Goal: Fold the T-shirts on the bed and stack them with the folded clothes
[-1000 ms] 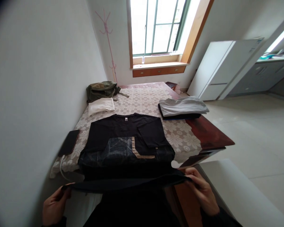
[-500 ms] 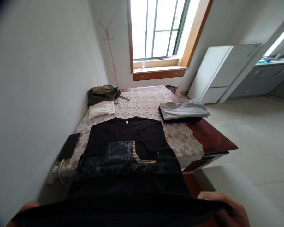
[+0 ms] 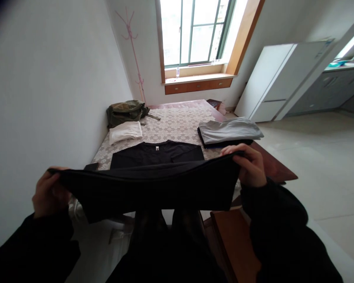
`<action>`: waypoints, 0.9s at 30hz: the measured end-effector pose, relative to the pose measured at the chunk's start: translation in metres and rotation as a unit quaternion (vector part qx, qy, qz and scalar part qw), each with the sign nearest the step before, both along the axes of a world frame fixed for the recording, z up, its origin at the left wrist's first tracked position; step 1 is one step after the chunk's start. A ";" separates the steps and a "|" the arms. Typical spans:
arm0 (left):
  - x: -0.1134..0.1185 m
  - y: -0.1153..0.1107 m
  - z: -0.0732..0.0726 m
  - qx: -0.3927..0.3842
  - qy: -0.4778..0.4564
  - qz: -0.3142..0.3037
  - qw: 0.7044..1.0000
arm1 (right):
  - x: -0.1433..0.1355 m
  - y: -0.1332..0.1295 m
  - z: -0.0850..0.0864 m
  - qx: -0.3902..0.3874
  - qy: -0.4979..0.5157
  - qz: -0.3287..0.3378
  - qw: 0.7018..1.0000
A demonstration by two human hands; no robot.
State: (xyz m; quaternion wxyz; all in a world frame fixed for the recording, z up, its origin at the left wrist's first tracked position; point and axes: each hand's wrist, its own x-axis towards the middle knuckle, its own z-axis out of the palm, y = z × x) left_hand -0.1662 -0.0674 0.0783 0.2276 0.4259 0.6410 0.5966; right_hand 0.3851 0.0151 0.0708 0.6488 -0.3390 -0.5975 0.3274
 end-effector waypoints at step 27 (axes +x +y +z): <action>-0.050 0.255 -0.113 -0.149 0.102 -0.080 0.980 | -0.020 0.221 -0.107 -0.010 -0.589 -0.170 0.790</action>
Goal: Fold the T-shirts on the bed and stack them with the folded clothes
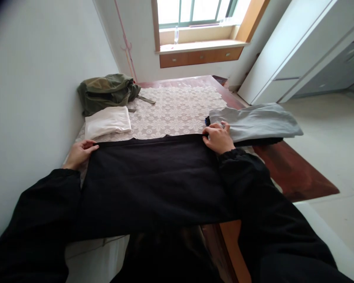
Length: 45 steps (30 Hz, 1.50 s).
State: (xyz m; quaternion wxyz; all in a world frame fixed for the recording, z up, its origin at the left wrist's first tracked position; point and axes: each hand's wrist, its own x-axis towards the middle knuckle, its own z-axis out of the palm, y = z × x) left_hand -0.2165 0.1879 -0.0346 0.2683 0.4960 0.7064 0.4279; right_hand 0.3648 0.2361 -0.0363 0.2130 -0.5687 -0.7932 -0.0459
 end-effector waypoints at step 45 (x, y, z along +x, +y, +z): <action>0.000 0.001 -0.003 0.033 0.136 -0.023 0.990 | -0.012 -0.005 -0.006 0.049 -0.075 -0.045 0.995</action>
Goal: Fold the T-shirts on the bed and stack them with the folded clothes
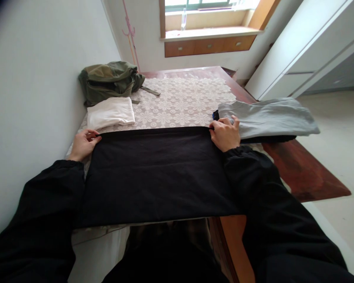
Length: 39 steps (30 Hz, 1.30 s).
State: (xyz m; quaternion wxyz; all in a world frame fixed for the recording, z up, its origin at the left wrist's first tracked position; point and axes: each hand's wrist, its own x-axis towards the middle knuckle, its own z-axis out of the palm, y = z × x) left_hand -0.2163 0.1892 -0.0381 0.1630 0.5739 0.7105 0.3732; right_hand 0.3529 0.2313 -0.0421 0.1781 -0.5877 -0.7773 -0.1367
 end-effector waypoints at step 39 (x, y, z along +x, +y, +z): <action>0.002 -0.003 0.005 -0.019 0.092 0.032 0.995 | -0.001 0.002 0.004 -0.008 0.036 -0.007 0.999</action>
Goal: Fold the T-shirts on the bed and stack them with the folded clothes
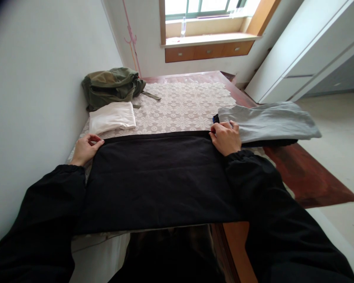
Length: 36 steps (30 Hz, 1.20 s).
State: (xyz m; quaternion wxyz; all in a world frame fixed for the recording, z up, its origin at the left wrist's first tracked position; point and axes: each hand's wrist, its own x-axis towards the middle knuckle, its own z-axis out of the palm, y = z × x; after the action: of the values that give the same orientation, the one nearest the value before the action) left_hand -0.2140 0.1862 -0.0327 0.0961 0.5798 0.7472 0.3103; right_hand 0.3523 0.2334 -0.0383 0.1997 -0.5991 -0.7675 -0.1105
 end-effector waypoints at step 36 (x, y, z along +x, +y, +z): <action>0.067 -0.311 -0.002 -0.067 -0.066 0.132 0.987 | 0.042 -0.297 -0.020 -0.174 0.437 -0.092 0.878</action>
State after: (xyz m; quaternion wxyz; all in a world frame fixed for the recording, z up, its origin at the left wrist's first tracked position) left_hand -0.1471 -0.1249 -0.0349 0.1422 0.4470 0.8282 0.3067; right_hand 0.3941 -0.0640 -0.0587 0.3960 -0.6794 -0.5508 0.2798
